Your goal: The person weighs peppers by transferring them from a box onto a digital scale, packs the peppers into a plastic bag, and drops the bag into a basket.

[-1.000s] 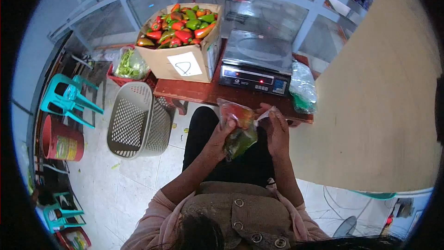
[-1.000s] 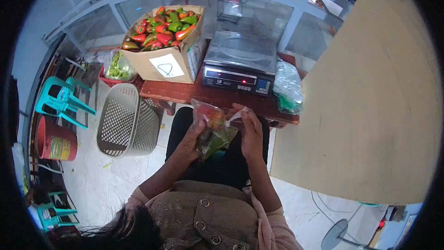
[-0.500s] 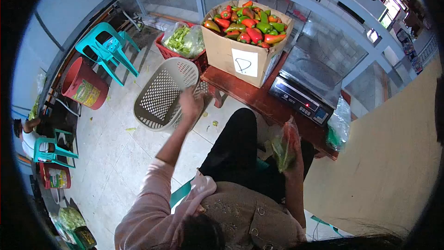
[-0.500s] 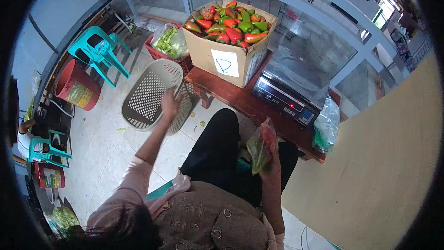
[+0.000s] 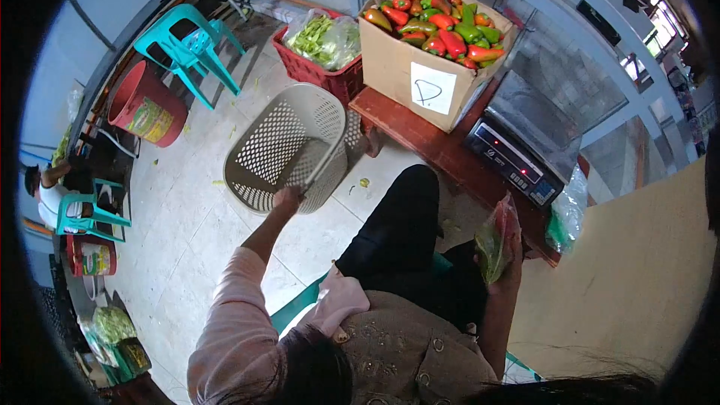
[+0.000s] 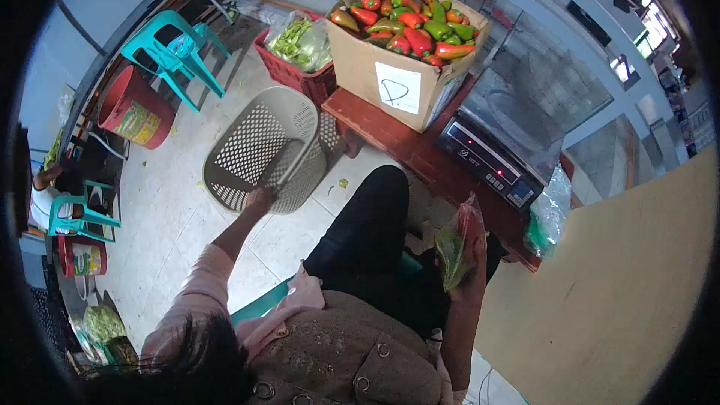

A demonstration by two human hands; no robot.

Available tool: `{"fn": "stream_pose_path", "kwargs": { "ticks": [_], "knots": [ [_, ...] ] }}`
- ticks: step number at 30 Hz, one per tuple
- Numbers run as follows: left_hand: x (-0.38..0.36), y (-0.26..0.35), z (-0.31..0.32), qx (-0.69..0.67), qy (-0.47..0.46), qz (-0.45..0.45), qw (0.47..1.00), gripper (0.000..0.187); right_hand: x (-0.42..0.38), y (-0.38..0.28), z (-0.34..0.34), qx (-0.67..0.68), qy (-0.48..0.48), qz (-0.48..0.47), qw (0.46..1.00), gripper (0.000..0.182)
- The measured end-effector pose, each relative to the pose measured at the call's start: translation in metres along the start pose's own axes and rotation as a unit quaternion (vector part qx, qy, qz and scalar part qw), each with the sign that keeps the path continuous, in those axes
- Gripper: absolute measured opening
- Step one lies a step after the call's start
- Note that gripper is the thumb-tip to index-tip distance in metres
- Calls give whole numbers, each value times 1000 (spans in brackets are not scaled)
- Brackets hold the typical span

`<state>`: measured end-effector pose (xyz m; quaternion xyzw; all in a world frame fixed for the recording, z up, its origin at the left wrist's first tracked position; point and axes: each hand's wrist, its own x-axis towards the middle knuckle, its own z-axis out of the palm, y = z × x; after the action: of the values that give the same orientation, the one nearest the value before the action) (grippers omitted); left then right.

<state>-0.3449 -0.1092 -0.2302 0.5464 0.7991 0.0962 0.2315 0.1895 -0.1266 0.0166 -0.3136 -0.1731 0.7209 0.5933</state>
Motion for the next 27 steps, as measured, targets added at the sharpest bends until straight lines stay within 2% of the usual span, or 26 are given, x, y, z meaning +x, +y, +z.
{"fn": "stream_pose_path", "kwargs": {
  "ticks": [2,4,5,6,8,9,12,14,15,16,17,19,20,21,24,25,27],
  "knots": [
    [-38,7,2,118,-16,59,991,38,4,5,12,-16,-6,0,1000,66],
    [-68,18,13,77,-34,24,996,34,15,15,25,-43,-23,0,999,66],
    [-88,27,16,69,-8,60,996,33,18,19,32,-57,-32,-1,998,66],
    [-100,24,25,8,-34,49,998,31,20,25,37,-54,-32,37,997,65],
    [-120,42,21,-14,-103,74,992,35,26,38,41,-48,-29,113,992,64],
    [-128,42,28,-2,-111,98,989,39,34,46,38,-6,-69,164,984,53],
    [-132,49,26,-23,-128,125,984,50,47,76,69,-59,-69,131,987,50],
    [-126,57,18,-57,-138,128,981,58,63,98,73,-85,-67,149,983,51],
    [-104,35,39,-121,-121,123,978,69,69,105,78,-113,-71,138,981,52],
    [-104,62,8,-271,-123,112,948,75,74,111,83,-141,-74,127,979,53],
    [-111,113,-45,-416,-120,97,896,81,78,116,91,-184,-83,97,975,55],
    [-115,186,-110,-478,-108,61,869,89,89,133,98,-250,-67,70,964,59],
    [-115,205,-123,-470,-108,80,872,90,97,149,91,-274,-41,71,958,61],
    [-113,220,-132,-462,-109,99,875,91,104,162,85,-299,-15,72,952,64],
    [-93,225,-99,-483,-88,112,864,88,109,186,86,-367,-76,50,926,69],
    [-83,226,-93,-495,-80,108,858,86,99,169,116,-451,-98,55,886,70],
    [-73,216,-99,-615,-191,35,764,80,103,170,115,-442,-190,81,873,69]
  ]
}}
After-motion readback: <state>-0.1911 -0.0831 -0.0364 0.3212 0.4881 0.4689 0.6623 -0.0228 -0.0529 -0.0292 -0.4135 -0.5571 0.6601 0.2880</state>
